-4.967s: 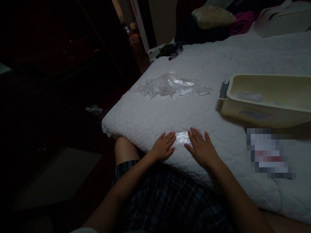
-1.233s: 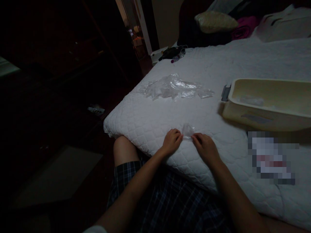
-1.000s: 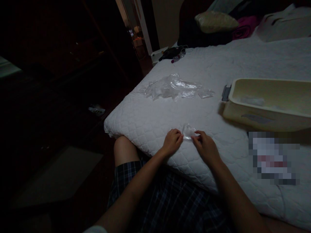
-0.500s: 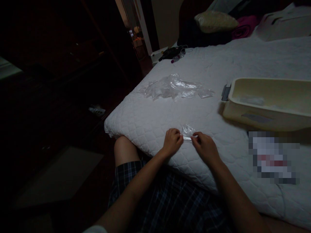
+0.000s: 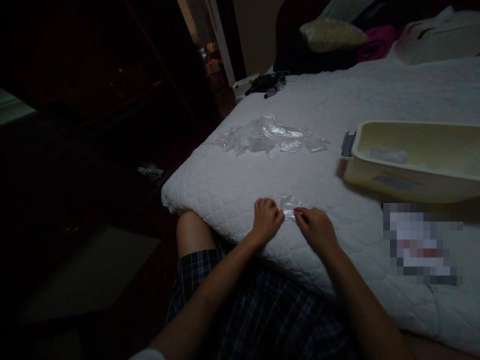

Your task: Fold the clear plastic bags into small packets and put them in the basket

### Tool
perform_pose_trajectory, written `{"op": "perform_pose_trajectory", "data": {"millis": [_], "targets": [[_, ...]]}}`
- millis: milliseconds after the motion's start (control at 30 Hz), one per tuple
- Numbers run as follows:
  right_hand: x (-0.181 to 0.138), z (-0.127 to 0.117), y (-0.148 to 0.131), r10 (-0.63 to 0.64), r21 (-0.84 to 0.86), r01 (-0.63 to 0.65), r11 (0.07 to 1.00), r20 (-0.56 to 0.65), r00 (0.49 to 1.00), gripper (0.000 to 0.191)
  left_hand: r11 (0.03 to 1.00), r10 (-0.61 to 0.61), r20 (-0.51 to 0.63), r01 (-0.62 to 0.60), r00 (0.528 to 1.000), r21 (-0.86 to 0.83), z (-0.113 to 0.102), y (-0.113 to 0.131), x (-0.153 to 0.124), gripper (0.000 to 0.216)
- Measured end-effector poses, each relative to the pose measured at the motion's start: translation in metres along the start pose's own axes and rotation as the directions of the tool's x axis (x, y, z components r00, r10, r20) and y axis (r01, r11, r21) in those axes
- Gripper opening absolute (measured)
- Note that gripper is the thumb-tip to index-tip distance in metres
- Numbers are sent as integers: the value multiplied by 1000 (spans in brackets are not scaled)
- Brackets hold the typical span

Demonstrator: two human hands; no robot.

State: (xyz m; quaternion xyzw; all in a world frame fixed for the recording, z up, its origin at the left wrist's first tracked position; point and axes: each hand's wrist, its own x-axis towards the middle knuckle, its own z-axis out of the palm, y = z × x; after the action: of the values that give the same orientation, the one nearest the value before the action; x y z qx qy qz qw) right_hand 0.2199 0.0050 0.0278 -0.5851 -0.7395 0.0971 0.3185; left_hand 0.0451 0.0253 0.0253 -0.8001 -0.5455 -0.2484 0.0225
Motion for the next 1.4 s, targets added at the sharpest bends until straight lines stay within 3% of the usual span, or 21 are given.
{"op": "perform_pose_trajectory", "data": {"millis": [300,400,567,867,1100,1300,1400], "targets": [[1,-2,-4,24,-17,-24,1000,10,1000,39,999,14,-42,-16,999,-43,-3,0,-5,18],[1,-2,-3,29,-16,-28,999,17,999,38,974,147,2,-144,989,-176,-6,-1,-7,18],[1,-1,-1,20,-18,-20,1000,11,1000,38,893,358,131,-298,924,-338,-7,-4,-6,31],[2,-3,-4,19,-14,-19,1000,4,1000,36,925,312,132,-269,941,-269,6,-12,-2,29],[-1,-4,-11,58,-4,-59,998,-88,994,36,926,318,143,-275,937,-257,4,-11,0,27],[-6,-8,-12,-97,-69,81,994,-262,960,32,927,312,151,-266,938,-265,2,-11,0,27],[-8,-10,-9,-313,-164,282,945,-210,926,31,918,304,132,-254,943,-305,4,-13,1,26]]}}
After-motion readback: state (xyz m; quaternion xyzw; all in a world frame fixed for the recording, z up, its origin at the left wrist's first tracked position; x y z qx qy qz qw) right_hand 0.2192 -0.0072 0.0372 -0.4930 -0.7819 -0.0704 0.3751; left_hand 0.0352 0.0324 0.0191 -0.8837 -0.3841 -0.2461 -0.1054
